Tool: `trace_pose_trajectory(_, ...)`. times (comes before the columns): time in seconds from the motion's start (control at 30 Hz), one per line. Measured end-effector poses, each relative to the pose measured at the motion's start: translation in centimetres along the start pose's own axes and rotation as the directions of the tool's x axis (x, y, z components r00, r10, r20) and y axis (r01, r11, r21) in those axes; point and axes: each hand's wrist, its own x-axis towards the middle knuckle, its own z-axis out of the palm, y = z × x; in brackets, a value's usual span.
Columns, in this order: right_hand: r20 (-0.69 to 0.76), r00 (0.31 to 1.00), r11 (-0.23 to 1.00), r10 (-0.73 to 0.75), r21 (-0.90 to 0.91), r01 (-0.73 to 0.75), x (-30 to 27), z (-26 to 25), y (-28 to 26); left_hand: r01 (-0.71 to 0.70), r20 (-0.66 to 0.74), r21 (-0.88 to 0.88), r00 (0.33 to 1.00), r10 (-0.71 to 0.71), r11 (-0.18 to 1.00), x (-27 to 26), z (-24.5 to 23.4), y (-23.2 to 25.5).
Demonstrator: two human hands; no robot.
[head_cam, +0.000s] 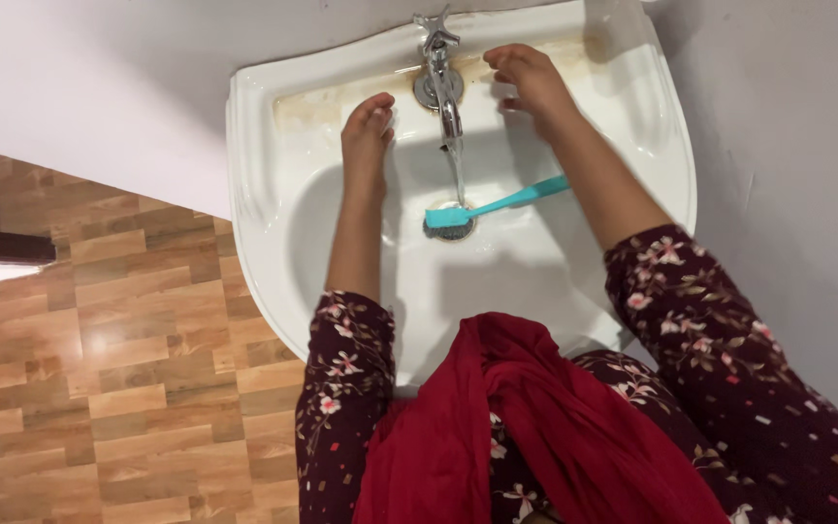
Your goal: The person scrubs a white bathroom sink with a blue brush while the tap runs, then rinses their hands under the water, and continues scrubbing the sink basin and faucet area.
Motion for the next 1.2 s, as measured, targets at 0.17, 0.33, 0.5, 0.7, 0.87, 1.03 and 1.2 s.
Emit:
trace_pose_trajectory(0.17, 0.136, 0.980, 0.634, 0.145, 0.748, -0.197, -0.2, 5.3, 12.2, -0.001, -0.049, -0.553, 0.998, -0.031, 0.834, -1.7, 3.6, -10.5)
trace_pose_trajectory(0.33, 0.110, 0.937, 0.428, 0.332, 0.867, -0.254, -1.6, 10.0, 15.7, -0.029, -0.177, -0.630, 0.978, -0.108, 0.776, -4.5, 5.7, -13.3)
trace_pose_trajectory(0.5, 0.041, 0.951, 0.225, 0.306, 0.968, -0.115, -1.8, 10.1, 15.6, -0.093, -0.202, -0.697, 0.977, -0.069, 0.711, -5.6, 6.7, -11.4)
trace_pose_trajectory(0.7, -0.008, 0.970, 0.190, 0.242, 0.981, -0.040, -2.4, 9.3, 15.1, -0.047, -0.127, -0.772, 0.989, -0.081, 0.634, -6.3, 7.8, -10.3)
trace_pose_trajectory(0.87, 0.031, 0.974, 0.166, 0.225, 0.984, -0.070, -2.4, 9.6, 14.6, -0.034, -0.128, -0.778, 0.986, -0.105, 0.628, -5.9, 7.7, -10.2)
trace_pose_trajectory(1.03, 0.002, 0.975, 0.145, 0.223, 0.989, -0.035, -1.9, 8.8, 15.3, -0.020, -0.120, -0.789, 0.985, -0.121, 0.614, -5.1, 8.5, -11.0)
trace_pose_trajectory(1.2, -0.150, 0.937, 0.186, 0.314, 0.978, 0.094, -1.0, 4.9, 15.4, 0.058, -0.037, -0.795, 0.989, -0.144, 0.604, -4.8, 12.2, -12.6)
